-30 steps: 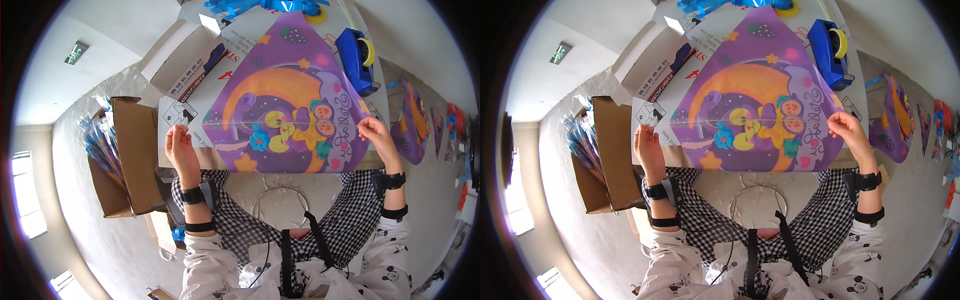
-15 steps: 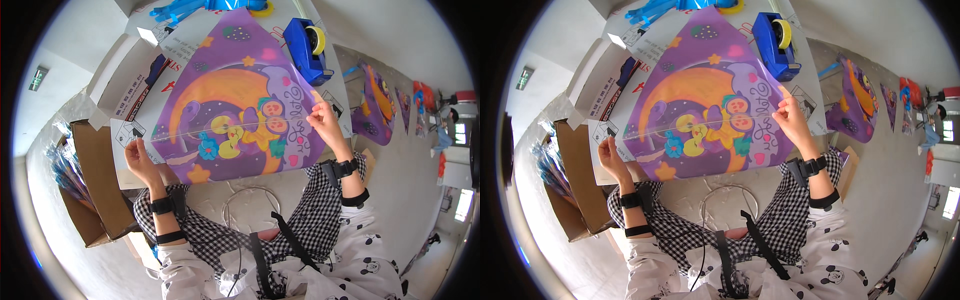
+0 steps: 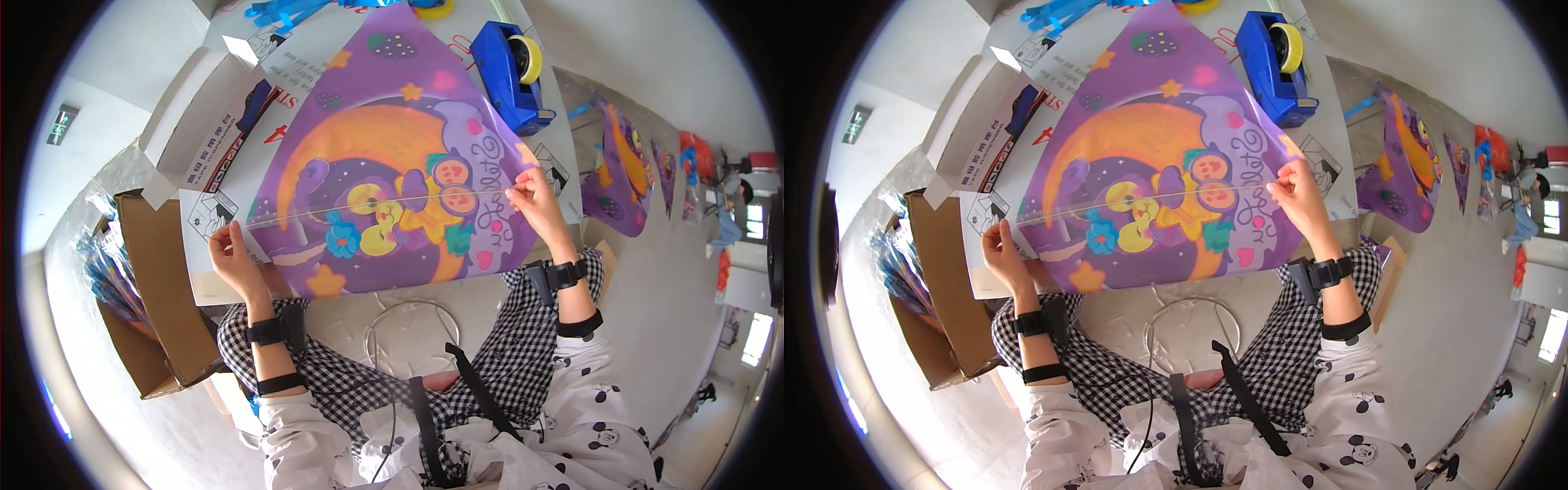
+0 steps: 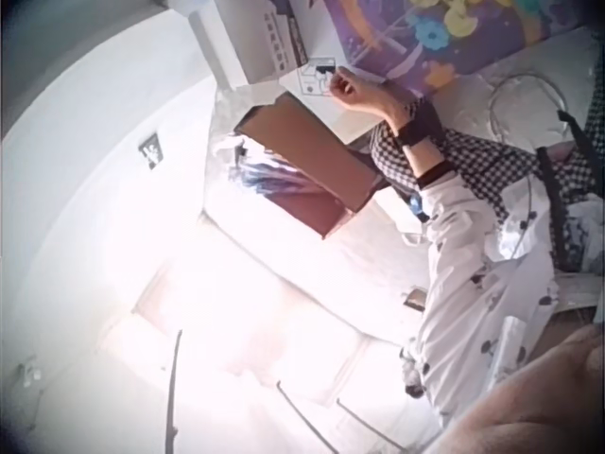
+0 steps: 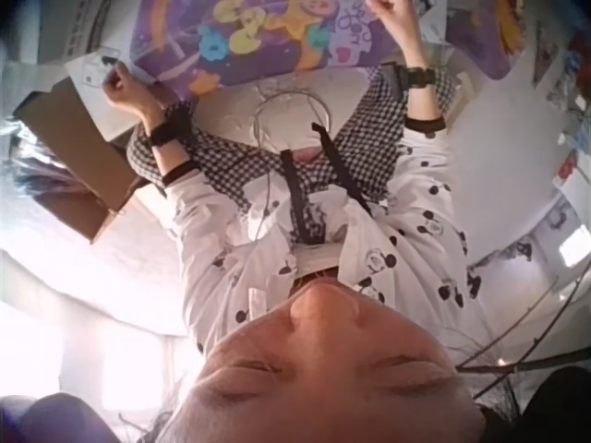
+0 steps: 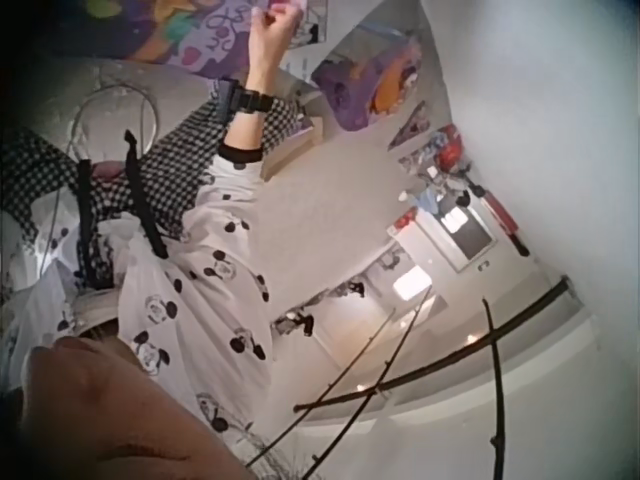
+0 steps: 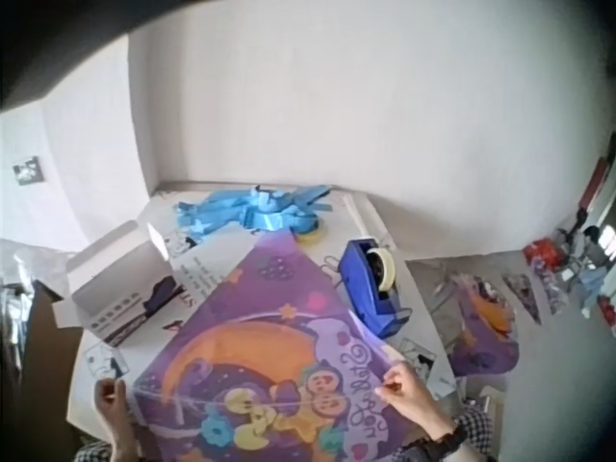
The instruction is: Assembling, stringing, and packaging small decorative kites at an assembly station.
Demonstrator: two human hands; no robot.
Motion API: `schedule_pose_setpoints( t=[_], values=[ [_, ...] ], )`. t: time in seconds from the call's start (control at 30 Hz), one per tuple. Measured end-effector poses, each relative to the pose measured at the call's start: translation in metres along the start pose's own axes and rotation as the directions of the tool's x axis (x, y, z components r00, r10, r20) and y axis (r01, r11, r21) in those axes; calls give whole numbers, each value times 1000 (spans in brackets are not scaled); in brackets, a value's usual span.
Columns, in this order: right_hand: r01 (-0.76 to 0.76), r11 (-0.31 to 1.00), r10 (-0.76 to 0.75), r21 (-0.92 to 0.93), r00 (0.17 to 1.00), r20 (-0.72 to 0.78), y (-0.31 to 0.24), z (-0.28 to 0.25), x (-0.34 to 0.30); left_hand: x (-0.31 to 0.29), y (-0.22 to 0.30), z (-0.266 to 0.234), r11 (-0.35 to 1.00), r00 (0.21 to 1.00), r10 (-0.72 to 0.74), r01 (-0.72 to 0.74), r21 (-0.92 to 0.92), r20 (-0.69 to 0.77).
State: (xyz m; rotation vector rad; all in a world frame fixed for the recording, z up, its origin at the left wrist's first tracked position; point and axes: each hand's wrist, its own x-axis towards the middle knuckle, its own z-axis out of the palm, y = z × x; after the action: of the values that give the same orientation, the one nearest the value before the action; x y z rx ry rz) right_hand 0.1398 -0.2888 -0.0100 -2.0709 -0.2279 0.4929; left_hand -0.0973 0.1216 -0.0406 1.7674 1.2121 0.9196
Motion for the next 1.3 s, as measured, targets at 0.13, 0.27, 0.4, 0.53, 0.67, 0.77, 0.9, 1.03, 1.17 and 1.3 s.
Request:
schedule_pose_setpoints(
  t=[0.13,0.27,0.4,0.53,0.67,0.77,0.9,1.03,1.17,1.3],
  values=[
    [46,999,-46,10,999,12,5,7,2,5,-6,-3,999,999,39,-38,39,-36],
    [87,990,-93,-111,994,-49,22,-4,4,-2,-2,7,996,996,80,-79,31,-46],
    [86,985,-96,-150,994,-56,10,-1,5,-4,6,4,1000,999,1,-1,7,-34],
    [61,981,-75,-187,995,-66,3,2,1,-4,7,1,997,1000,11,-10,70,-16],
    [109,976,-122,-190,991,-58,3,8,1,-2,4,-1,996,999,8,-5,85,-32],
    [150,966,-169,-212,983,-71,7,7,2,-1,3,1,997,999,9,-6,79,-37],
    [175,950,-200,-259,977,-76,4,5,0,-2,-3,5,998,998,41,-39,57,-44],
    [121,941,-155,-315,984,-84,-4,9,0,1,-8,3,999,997,42,-41,19,-57],
    [92,947,-128,-307,987,-98,-7,13,-2,1,-10,2,994,997,64,-61,91,-37],
    [73,956,-103,-284,990,-91,-4,8,0,-1,-4,4,993,998,63,-59,105,-29]
  ],
)
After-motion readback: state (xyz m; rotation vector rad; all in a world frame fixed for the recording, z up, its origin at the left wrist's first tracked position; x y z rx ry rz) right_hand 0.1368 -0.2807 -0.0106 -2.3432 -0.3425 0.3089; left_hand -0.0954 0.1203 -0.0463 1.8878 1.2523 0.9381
